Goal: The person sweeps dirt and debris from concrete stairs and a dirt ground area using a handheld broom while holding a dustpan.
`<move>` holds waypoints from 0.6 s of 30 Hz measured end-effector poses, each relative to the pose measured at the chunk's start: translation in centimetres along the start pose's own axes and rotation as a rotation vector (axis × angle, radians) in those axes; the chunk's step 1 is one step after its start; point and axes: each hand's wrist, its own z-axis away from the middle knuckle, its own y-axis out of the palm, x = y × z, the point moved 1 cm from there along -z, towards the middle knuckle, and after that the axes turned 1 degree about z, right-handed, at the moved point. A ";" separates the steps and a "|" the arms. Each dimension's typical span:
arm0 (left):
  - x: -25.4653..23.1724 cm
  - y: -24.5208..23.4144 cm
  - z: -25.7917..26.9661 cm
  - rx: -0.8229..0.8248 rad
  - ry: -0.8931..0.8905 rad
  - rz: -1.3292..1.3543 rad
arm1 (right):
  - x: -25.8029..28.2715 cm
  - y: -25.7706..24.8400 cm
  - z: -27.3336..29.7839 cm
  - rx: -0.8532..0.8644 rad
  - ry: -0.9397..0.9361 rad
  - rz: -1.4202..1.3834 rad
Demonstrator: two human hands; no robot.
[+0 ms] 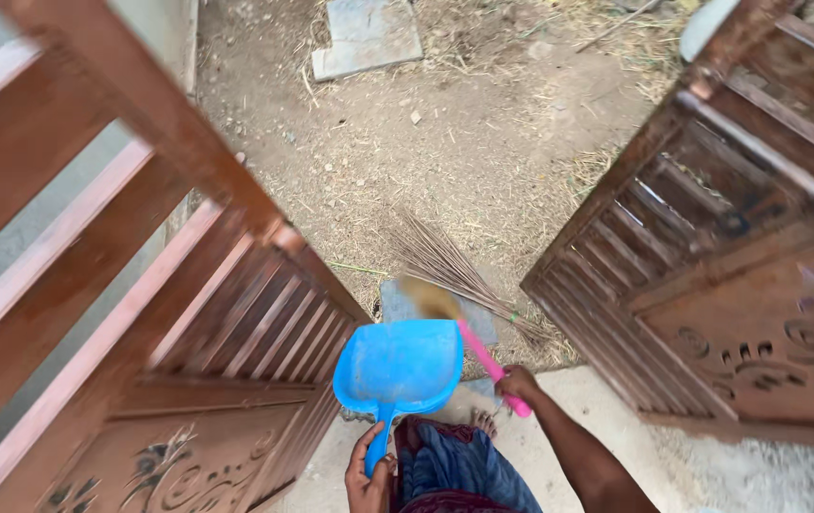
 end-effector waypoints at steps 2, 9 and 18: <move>-0.1 1.1 -0.6 0.024 0.050 -0.038 | -0.1 -2.7 -2.8 -0.013 -0.101 -0.024; 0.1 2.3 -1.7 -0.046 -0.145 -0.118 | 6.3 -5.4 -4.6 -0.338 0.137 -0.524; 0.1 6.4 -4.9 -0.054 0.076 -0.131 | 8.1 -5.6 -2.2 -0.252 -0.132 -0.286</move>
